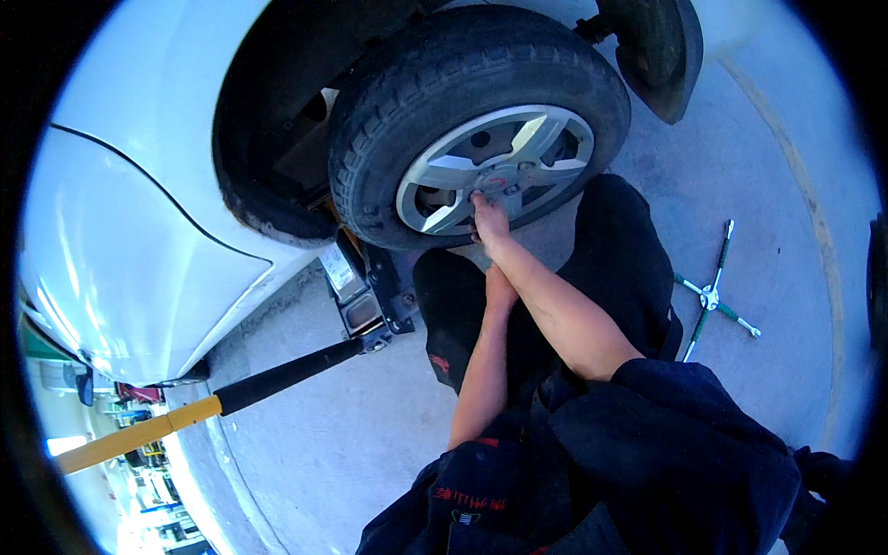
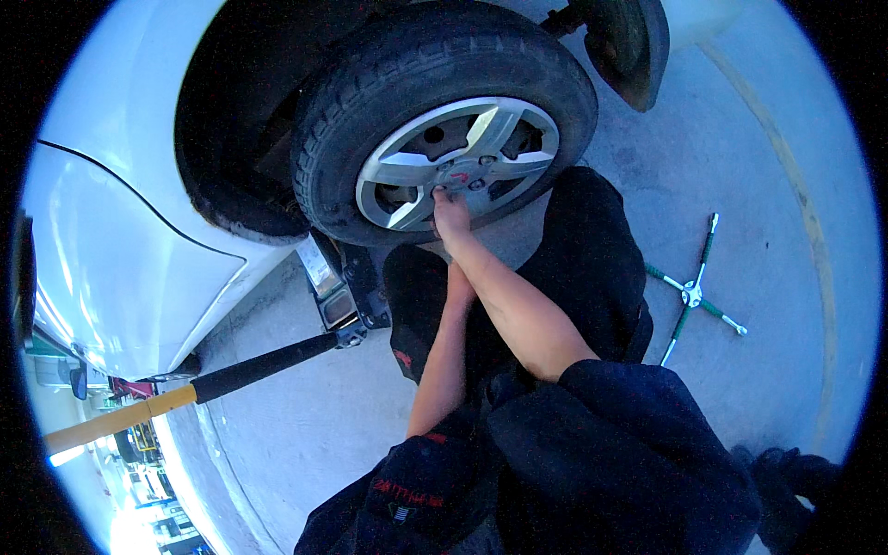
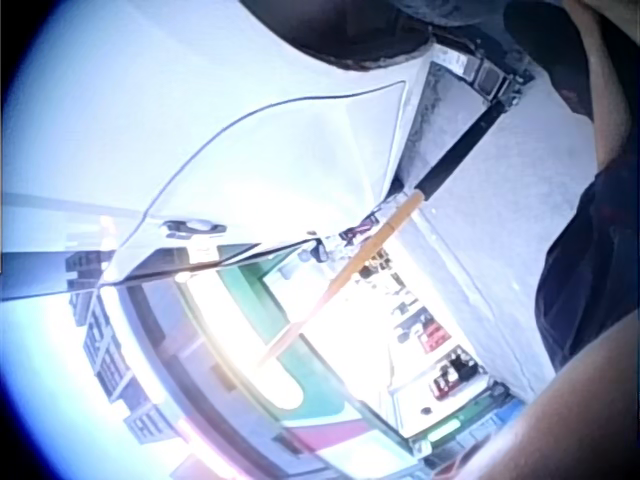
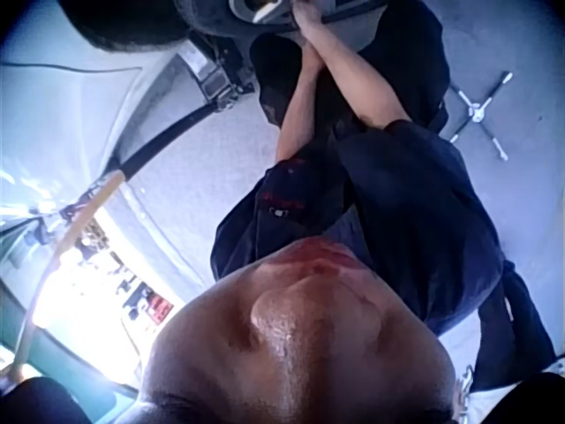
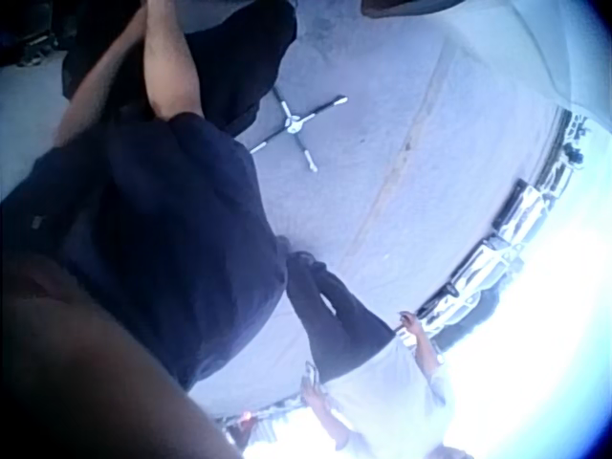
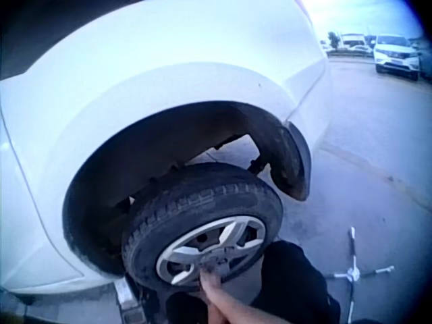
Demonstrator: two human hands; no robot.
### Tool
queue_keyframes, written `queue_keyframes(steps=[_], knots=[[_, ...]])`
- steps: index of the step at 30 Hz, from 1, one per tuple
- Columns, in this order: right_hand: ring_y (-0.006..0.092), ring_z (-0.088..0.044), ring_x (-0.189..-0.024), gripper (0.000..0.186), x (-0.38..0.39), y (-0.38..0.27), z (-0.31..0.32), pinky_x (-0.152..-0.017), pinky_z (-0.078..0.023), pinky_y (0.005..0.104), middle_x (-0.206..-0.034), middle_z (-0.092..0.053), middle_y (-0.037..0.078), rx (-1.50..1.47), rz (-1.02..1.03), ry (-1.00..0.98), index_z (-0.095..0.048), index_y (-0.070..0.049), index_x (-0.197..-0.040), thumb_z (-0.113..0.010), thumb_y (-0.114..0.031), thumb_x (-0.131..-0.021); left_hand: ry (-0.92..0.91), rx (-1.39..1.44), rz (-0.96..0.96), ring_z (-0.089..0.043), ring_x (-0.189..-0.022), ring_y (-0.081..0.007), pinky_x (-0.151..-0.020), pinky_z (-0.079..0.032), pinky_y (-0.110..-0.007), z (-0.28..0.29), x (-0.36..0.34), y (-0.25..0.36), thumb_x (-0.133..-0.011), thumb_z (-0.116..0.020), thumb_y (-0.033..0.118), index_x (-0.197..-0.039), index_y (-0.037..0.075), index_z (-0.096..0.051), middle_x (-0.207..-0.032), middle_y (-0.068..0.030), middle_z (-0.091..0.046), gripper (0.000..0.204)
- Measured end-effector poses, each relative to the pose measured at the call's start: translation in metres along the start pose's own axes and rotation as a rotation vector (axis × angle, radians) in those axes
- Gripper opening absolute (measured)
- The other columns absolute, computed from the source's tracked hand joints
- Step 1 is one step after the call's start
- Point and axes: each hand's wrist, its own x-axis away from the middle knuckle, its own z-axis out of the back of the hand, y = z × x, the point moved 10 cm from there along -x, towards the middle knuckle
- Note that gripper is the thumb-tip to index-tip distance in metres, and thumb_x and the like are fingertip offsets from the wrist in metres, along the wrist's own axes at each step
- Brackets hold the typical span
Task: The person mounts a tire onto a car wheel hub, places a hubcap over the wheel, and tightens the lug nuts by hand and with a lug wrench. The car is raised on a floor jack during the process.
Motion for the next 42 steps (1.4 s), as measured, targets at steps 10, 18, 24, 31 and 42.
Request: queue_keyframes(steps=[10, 18, 24, 31, 42], knots=[[0.0247, -0.059, -0.062, 0.040, -0.026, 0.014, 0.001, -0.051, -0.046, 0.0372, -0.083, -0.060, 0.014, 0.107, 0.069, 0.026, -0.052, 0.001, -0.101, -0.048, -0.036, -0.088, -0.043, 0.069, -0.006, -0.058, -0.092, -0.0399, -0.074, -0.046, -0.045, -0.007, -0.001, -0.010, -0.076, -0.062, 0.029, -0.098, 0.001, -0.059, -0.096, -0.0232, -0.062, 0.036], [0.0130, -0.050, -0.051, 0.025, -0.027, 0.027, -0.003, -0.040, -0.038, 0.0275, -0.062, -0.051, 0.001, -0.023, -0.150, -0.267, -0.054, -0.008, -0.081, -0.048, -0.032, -0.088, -0.048, -0.030, 0.043, -0.057, -0.095, -0.0396, -0.078, -0.045, -0.043, 0.008, 0.003, 0.013, -0.083, -0.054, 0.028, -0.102, 0.000, -0.059, -0.098, -0.0234, -0.061, 0.034], [0.0146, -0.052, -0.062, 0.023, 0.018, -0.115, 0.163, -0.056, -0.042, 0.0287, -0.071, -0.055, 0.003, 0.139, 0.162, -0.265, -0.059, -0.006, -0.089, -0.051, -0.028, -0.088, 0.088, -0.112, -0.237, -0.060, -0.088, -0.0258, -0.078, -0.046, -0.035, 0.121, 0.007, 0.134, -0.089, -0.049, 0.023, -0.107, 0.001, -0.058, -0.094, -0.0177, -0.062, 0.029], [0.0218, -0.058, -0.075, 0.035, 0.007, -0.073, 0.542, -0.067, -0.047, 0.0333, -0.085, -0.061, 0.013, 0.653, 0.220, 0.583, -0.059, 0.001, -0.099, -0.055, -0.029, -0.082, 0.509, -0.250, -0.436, -0.055, -0.100, -0.0227, -0.088, -0.041, -0.033, 0.287, -0.075, 0.284, -0.091, -0.046, 0.024, -0.117, 0.001, -0.053, -0.108, -0.0166, -0.059, 0.035], [0.0393, -0.058, -0.095, 0.056, 0.124, 0.190, 0.667, -0.080, -0.047, 0.0429, -0.097, -0.061, 0.025, 0.820, -0.350, 0.774, -0.054, 0.005, -0.101, -0.068, -0.039, -0.069, 0.426, -0.676, -0.275, -0.049, -0.113, -0.0367, -0.096, -0.036, -0.040, 0.307, -0.294, 0.256, -0.085, -0.052, 0.039, -0.116, -0.002, -0.054, -0.121, -0.0233, -0.051, 0.052]])
